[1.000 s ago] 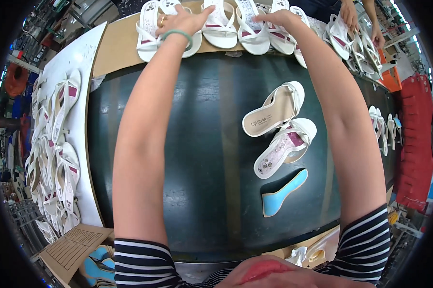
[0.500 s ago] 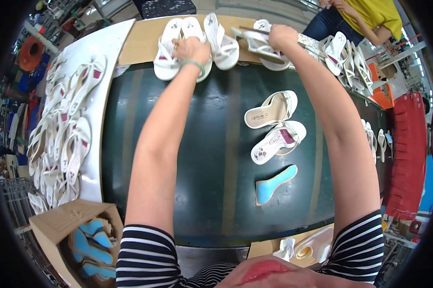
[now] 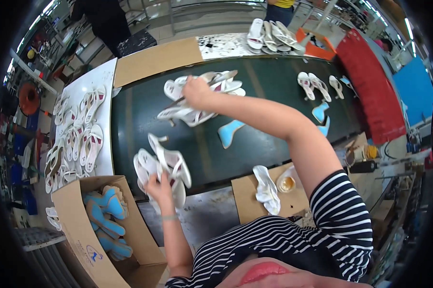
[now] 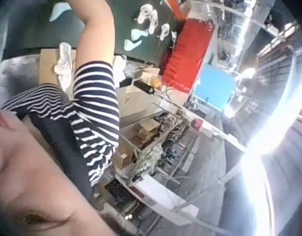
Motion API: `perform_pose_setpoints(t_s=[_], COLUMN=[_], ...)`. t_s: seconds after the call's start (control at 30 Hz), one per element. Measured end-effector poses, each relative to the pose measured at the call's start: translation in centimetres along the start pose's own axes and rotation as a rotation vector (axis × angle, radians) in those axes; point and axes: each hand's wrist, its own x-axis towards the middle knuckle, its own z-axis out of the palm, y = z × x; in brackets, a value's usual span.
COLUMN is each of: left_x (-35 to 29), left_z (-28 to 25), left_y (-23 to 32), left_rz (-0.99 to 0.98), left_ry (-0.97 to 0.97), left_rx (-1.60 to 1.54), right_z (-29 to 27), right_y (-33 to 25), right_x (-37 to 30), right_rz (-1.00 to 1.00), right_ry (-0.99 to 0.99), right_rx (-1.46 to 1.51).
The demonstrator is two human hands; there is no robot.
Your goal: Apply glue to shoe components and assemble them on a production line.
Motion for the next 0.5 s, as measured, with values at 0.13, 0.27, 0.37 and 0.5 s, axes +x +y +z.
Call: perform_pose_setpoints(t_s=[0.13,0.27,0.37,0.5], left_x=[-12.0,-22.5,-28.7,-35.3], left_z=[-6.4,-11.1,-12.6,-15.1], left_y=[-0.9,-1.5,1.3,-1.3], left_rz=[0.005,-0.125,-0.288,-0.468], left_ry=[-0.003,0.062,0.058,0.056], left_rx=[-0.150,-0.203,-0.362,-0.428], right_z=[-1.7,-1.6,0.0,0.7], right_y=[-4.3,-8.6,-10.9,-14.5], right_x=[-8.2,-14.4,-18.3,-21.1], right_rz=[-0.098,-0.279,-0.485,-0.752], right_ry=[-0.050,-0.072,0.060,0.134], right_rx=[0.077,0.104,0.070,0.074])
